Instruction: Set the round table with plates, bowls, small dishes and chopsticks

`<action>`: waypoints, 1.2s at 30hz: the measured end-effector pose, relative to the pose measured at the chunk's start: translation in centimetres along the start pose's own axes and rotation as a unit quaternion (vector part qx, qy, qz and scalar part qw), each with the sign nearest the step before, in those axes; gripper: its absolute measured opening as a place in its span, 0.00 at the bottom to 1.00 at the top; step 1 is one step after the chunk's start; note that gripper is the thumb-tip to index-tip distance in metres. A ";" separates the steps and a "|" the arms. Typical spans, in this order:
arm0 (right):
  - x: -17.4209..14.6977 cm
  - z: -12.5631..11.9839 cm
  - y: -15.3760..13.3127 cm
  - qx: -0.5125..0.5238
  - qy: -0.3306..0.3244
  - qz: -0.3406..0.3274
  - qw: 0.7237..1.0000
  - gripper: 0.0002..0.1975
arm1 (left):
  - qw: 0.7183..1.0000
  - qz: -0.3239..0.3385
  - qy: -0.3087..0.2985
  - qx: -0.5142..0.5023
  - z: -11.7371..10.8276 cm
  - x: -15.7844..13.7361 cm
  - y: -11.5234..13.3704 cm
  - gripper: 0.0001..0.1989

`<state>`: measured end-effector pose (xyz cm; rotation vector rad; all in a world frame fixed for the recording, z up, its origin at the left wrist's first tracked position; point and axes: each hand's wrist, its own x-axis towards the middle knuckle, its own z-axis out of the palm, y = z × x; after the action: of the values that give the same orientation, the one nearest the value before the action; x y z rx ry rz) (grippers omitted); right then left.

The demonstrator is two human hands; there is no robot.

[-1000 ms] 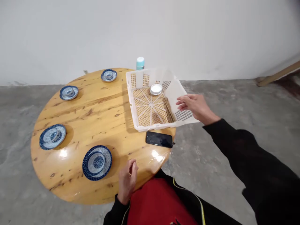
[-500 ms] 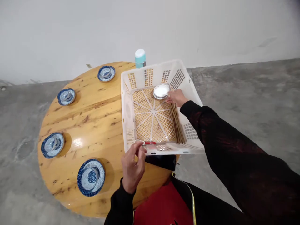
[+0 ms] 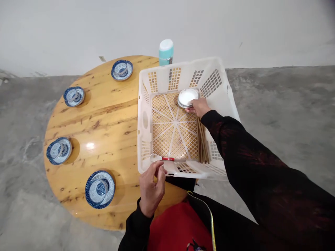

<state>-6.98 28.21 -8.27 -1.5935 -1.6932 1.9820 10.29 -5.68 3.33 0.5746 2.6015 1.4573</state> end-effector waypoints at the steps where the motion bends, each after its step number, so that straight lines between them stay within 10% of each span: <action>1: 0.0 -0.1 0.0 -0.001 -0.004 0.001 1.000 0.11 | 1.000 -0.009 0.001 0.002 0.0 -0.1 0.1 0.09; 13: -0.8 -0.1 0.8 0.020 -0.020 0.013 1.000 0.15 | 0.998 -0.054 -0.016 -0.018 0.5 1.7 0.8 0.12; 27: -6.7 0.9 3.6 -0.026 -0.113 0.024 0.993 0.09 | 0.979 -0.092 -0.156 0.094 3.6 14.2 -0.8 0.16; 36: -13.1 -0.6 2.3 -0.086 -0.228 -0.083 0.966 0.07 | 0.971 -0.147 -0.156 -0.104 3.5 14.7 -1.7 0.19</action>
<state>0.56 19.50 -1.70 -1.0350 -2.1250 2.2922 -2.77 1.84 1.41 0.3420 2.1529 1.3914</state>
